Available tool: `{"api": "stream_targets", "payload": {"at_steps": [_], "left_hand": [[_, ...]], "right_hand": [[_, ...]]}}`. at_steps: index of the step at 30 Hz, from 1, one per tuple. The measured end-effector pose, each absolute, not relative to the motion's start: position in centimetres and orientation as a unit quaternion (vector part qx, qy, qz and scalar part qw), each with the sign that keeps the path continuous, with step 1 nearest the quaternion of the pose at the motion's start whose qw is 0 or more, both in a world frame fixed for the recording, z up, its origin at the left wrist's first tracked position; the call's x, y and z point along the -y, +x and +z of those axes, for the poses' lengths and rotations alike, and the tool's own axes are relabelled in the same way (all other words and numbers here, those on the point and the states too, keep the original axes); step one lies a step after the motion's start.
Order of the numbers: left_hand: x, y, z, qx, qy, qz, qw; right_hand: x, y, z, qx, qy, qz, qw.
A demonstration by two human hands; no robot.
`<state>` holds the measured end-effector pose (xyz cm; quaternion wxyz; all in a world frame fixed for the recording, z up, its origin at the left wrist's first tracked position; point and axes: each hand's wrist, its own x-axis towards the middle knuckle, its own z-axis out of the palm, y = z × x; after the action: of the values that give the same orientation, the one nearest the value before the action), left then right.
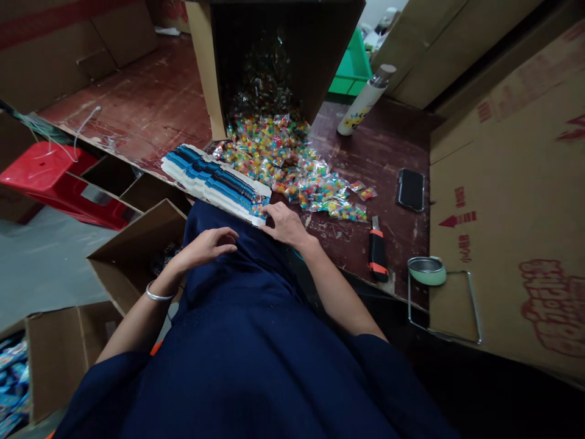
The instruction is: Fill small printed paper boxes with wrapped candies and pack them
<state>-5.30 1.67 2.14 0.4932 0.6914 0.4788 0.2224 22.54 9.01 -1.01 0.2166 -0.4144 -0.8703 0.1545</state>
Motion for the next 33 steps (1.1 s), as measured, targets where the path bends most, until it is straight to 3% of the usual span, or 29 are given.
{"api": "stream_targets", "payload": {"at_steps": [4,8,11,16,28,33], "left_hand": [[-1.7,-4.0,1.4,-0.473,0.598,0.268,0.589],[-1.7,-1.7,0.2,-0.455,0.368,0.389,0.711],[-1.9,-0.7,0.0,-0.399,0.289,0.433,0.755],[-1.8,-1.4,1.3,-0.373,0.311,0.443,0.753],[-0.7,-1.5,2.1,-0.362,0.413,0.314,0.775],[-0.4,-0.4,1.9,-0.412,0.39,0.397,0.721]], "right_hand": [[-7.5,22.4,-0.9,0.861,-0.406,0.145,0.271],[-4.4,21.5,-0.2,0.825,-0.4,0.148,0.371],[-1.9,20.5,0.5,0.849,-0.335,0.196,0.357],[-0.5,19.5,1.9,0.851,-0.314,0.241,0.345],[-2.6,20.6,4.9,0.766,-0.373,0.434,0.294],[-2.0,20.1,4.2,0.655,-0.435,0.454,0.418]]}}
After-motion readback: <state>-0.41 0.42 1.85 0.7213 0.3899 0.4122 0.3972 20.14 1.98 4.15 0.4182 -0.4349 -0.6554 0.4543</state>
